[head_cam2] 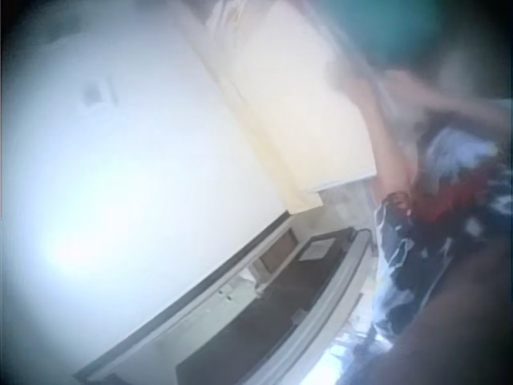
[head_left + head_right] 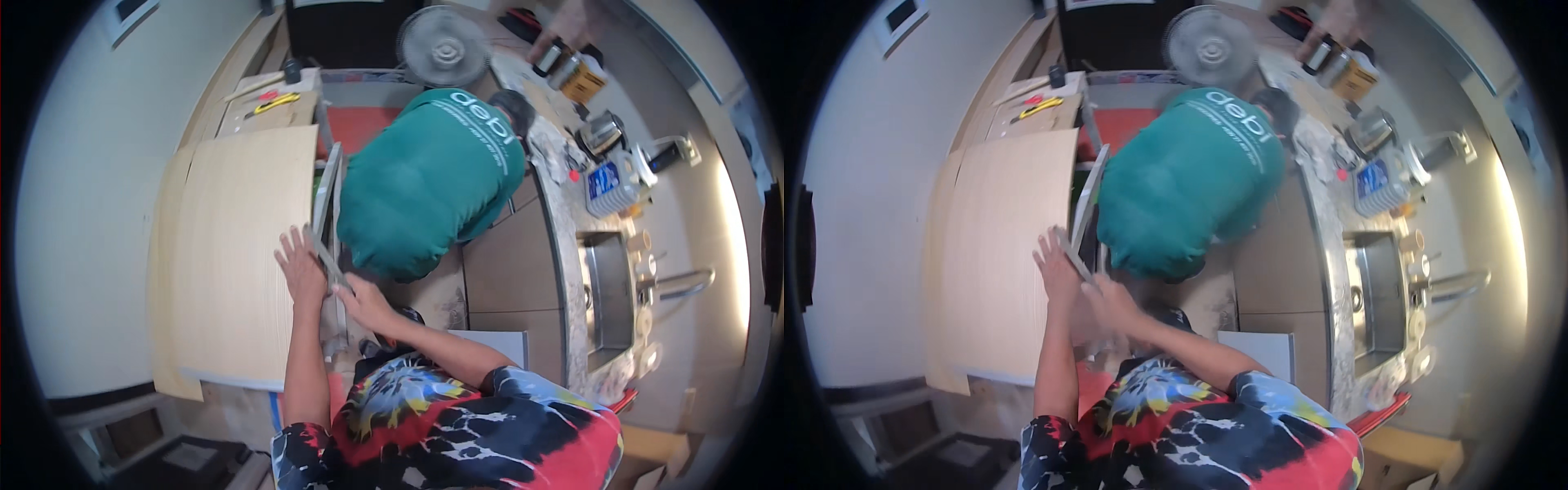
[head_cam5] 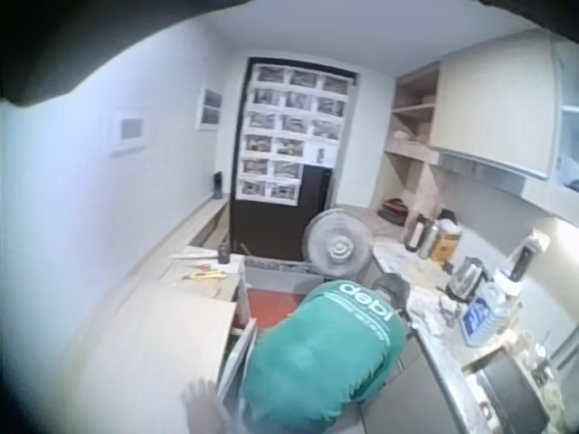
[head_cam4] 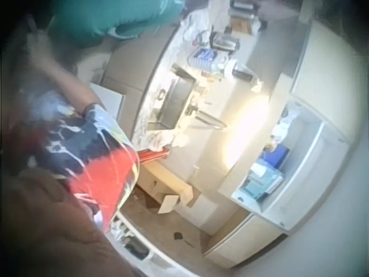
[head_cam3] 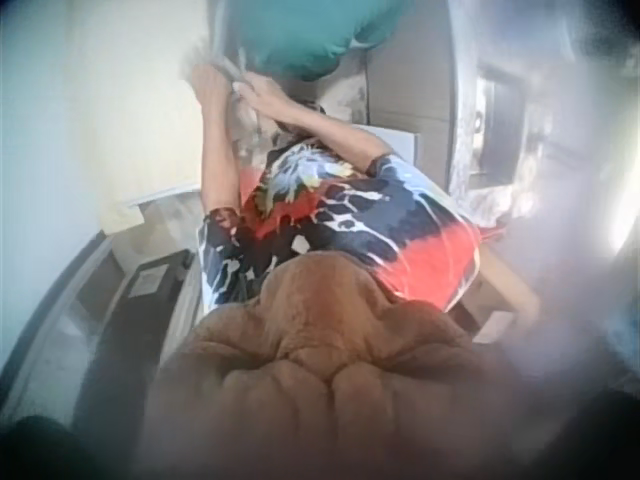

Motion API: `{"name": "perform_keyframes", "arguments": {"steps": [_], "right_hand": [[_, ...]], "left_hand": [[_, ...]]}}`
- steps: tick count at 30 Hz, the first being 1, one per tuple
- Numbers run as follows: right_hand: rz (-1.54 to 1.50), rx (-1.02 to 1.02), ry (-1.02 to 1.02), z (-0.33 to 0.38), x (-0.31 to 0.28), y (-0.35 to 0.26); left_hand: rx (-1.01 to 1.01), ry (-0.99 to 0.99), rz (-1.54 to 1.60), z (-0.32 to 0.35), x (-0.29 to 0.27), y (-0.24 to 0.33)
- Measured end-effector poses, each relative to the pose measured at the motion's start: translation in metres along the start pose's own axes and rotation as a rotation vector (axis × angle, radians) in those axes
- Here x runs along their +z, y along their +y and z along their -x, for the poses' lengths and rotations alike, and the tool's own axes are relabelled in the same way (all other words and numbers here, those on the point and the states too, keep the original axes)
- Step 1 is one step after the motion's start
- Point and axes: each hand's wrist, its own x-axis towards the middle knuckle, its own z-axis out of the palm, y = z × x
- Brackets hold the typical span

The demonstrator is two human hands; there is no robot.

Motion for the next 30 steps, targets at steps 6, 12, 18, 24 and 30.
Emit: {"name": "perform_keyframes", "arguments": {"steps": [6,12,18,24,30], "right_hand": [[-0.123,0.309,-0.373,-0.059,0.007,-0.038],[-0.407,0.366,-0.595,-0.083,0.038,-0.021],[-0.569,0.351,-0.835,-0.111,0.063,0.004],[-0.42,0.289,-1.131,-0.033,0.06,0.005],[-0.52,0.182,-1.591,0.047,0.051,-0.018]], "left_hand": [[-0.043,0.088,0.016,0.086,0.005,-0.005],[-0.387,-0.534,0.593,0.229,-0.05,0.031],[-0.965,0.167,0.805,0.3,-0.044,0.098],[-1.121,0.742,1.442,0.239,-0.064,0.154],[-1.064,0.987,1.278,0.261,-0.039,0.157]]}}
